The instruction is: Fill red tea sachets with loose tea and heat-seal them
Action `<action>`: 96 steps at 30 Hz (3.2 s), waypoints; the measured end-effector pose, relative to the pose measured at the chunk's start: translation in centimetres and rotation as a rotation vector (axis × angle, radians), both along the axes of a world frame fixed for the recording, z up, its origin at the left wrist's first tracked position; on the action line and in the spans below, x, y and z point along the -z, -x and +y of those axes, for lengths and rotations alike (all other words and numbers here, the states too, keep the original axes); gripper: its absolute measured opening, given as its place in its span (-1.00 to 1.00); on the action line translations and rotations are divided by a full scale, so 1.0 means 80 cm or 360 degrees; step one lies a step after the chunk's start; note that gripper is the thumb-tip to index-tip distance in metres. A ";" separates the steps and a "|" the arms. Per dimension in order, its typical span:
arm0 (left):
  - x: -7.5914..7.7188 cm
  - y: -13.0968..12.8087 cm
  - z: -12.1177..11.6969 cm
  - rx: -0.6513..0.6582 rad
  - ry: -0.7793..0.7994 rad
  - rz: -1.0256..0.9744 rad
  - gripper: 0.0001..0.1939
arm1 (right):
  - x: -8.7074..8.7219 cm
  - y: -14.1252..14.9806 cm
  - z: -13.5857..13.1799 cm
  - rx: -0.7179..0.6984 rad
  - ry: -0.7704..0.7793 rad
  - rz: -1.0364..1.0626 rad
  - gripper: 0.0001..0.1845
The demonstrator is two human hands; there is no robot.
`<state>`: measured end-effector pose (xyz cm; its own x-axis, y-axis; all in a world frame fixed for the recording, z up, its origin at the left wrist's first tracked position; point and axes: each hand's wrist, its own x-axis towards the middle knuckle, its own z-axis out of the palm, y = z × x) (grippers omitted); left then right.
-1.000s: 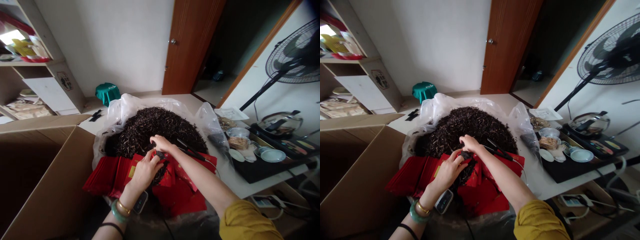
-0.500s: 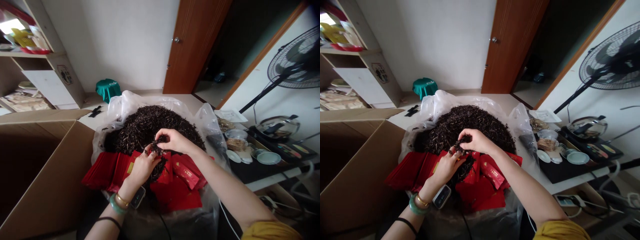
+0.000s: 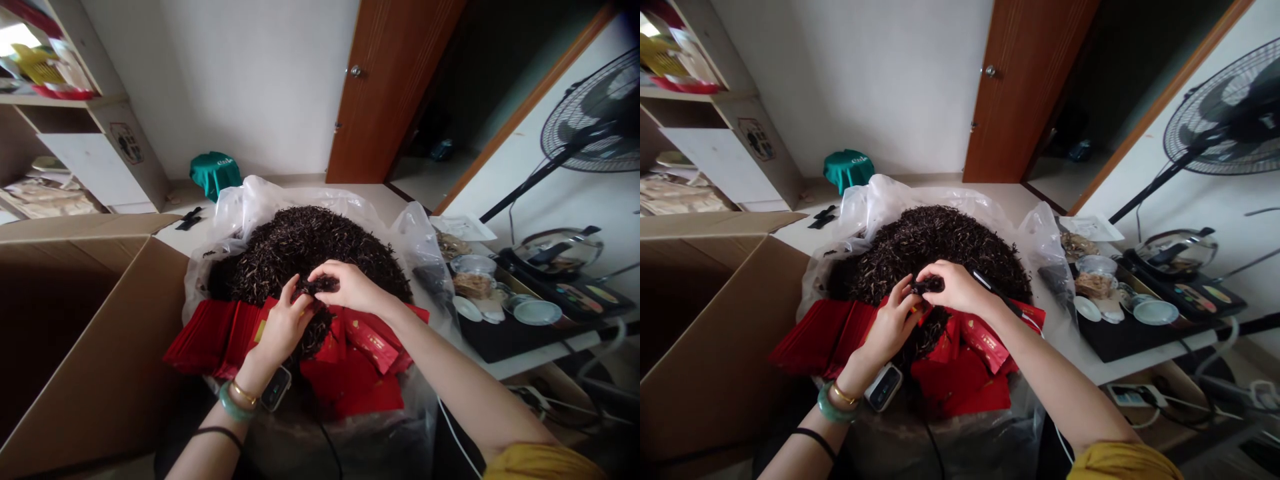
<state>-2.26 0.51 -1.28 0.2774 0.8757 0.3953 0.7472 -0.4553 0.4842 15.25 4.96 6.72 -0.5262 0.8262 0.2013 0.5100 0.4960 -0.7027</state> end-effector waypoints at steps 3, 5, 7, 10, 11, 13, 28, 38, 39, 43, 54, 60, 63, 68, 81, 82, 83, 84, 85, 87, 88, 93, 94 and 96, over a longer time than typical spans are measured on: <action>0.002 0.001 0.000 0.0009 -0.0031 -0.0010 -0.87 | -0.002 -0.001 -0.003 0.0007 -0.0053 -0.0067 -0.72; 0.004 0.001 0.000 0.0013 -0.0060 -0.0024 -0.88 | -0.003 0.000 -0.005 0.0026 -0.0101 -0.0120 -0.75; 0.006 0.001 0.001 0.0021 -0.0081 -0.0028 -0.89 | -0.002 0.002 -0.006 0.0030 -0.0144 -0.0195 -0.77; 0.009 0.001 0.001 0.0028 -0.0099 -0.0037 -0.89 | -0.001 0.006 -0.008 0.0014 -0.0209 -0.0341 -0.77; 0.010 0.001 0.002 0.0026 -0.0100 -0.0044 -0.89 | -0.001 0.007 -0.008 0.0016 -0.0228 -0.0389 -0.77; 0.010 0.001 0.002 0.0021 -0.0099 -0.0058 -0.89 | -0.001 0.008 -0.009 0.0028 -0.0251 -0.0460 -0.75; 0.012 0.000 0.003 0.0041 -0.0124 -0.0093 -0.87 | 0.004 0.017 -0.011 -0.0002 -0.0384 -0.0524 -0.67; 0.011 -0.001 0.002 0.0042 -0.0136 -0.0109 -0.90 | -0.004 0.017 -0.020 0.0059 -0.0357 -0.0367 -0.61; 0.012 -0.001 0.002 0.0043 -0.0142 -0.0109 -0.89 | -0.004 0.018 -0.020 0.0049 -0.0345 -0.0387 -0.64; 0.014 -0.002 0.003 0.0063 -0.0173 -0.0124 -0.87 | 0.003 0.024 -0.016 0.0011 -0.0377 -0.0486 -0.69; 0.007 0.001 0.003 -0.0013 -0.0292 -0.0005 -0.92 | -0.001 0.016 -0.001 0.0296 -0.0371 0.0232 -0.75; 0.005 0.006 0.005 -0.0052 -0.0460 -0.0015 -0.90 | -0.011 0.014 -0.016 0.0072 -0.0700 -0.0137 -0.93; 0.001 0.005 0.002 -0.0042 -0.0552 -0.0067 -0.90 | 0.003 0.012 -0.037 0.0006 -0.0735 -0.0324 -0.92; 0.001 -0.004 -0.005 0.0046 -0.0652 -0.0112 -0.91 | 0.042 -0.004 -0.057 -0.0062 -0.0805 -0.0406 -0.80; 0.002 -0.014 -0.013 0.0286 -0.0625 0.0028 -0.86 | 0.066 -0.043 -0.052 0.0035 -0.0327 0.0029 -0.75; 0.003 -0.014 -0.013 0.0298 -0.0631 0.0038 -0.87 | 0.068 -0.042 -0.053 0.0006 -0.0359 0.0025 -0.74; 0.004 -0.015 -0.013 0.0312 -0.0641 0.0037 -0.87 | 0.069 -0.040 -0.054 -0.0036 -0.0399 0.0010 -0.73; 0.005 -0.014 -0.013 0.0324 -0.0654 0.0027 -0.87 | 0.070 -0.037 -0.055 -0.0069 -0.0444 -0.0009 -0.72; 0.006 -0.014 -0.012 0.0329 -0.0663 0.0013 -0.87 | 0.070 -0.035 -0.056 -0.0082 -0.0484 -0.0027 -0.70; 0.007 -0.012 -0.011 0.0322 -0.0662 -0.0021 -0.86 | 0.071 -0.030 -0.058 -0.0057 -0.0536 -0.0036 -0.65; 0.008 -0.011 -0.010 0.0305 -0.0657 -0.0043 -0.85 | 0.071 -0.029 -0.059 -0.0041 -0.0549 -0.0026 -0.63; 0.017 -0.008 -0.010 0.0195 -0.0581 -0.0169 -0.84 | 0.081 -0.022 -0.060 0.0034 -0.0740 -0.0032 -0.80; 0.019 -0.007 -0.010 0.0201 -0.0570 -0.0179 -0.84 | 0.083 -0.021 -0.059 0.0061 -0.0770 -0.0055 -0.88; 0.023 -0.007 -0.009 0.0222 -0.0540 -0.0244 -0.86 | 0.084 -0.019 -0.058 0.0079 -0.0791 -0.0054 -0.89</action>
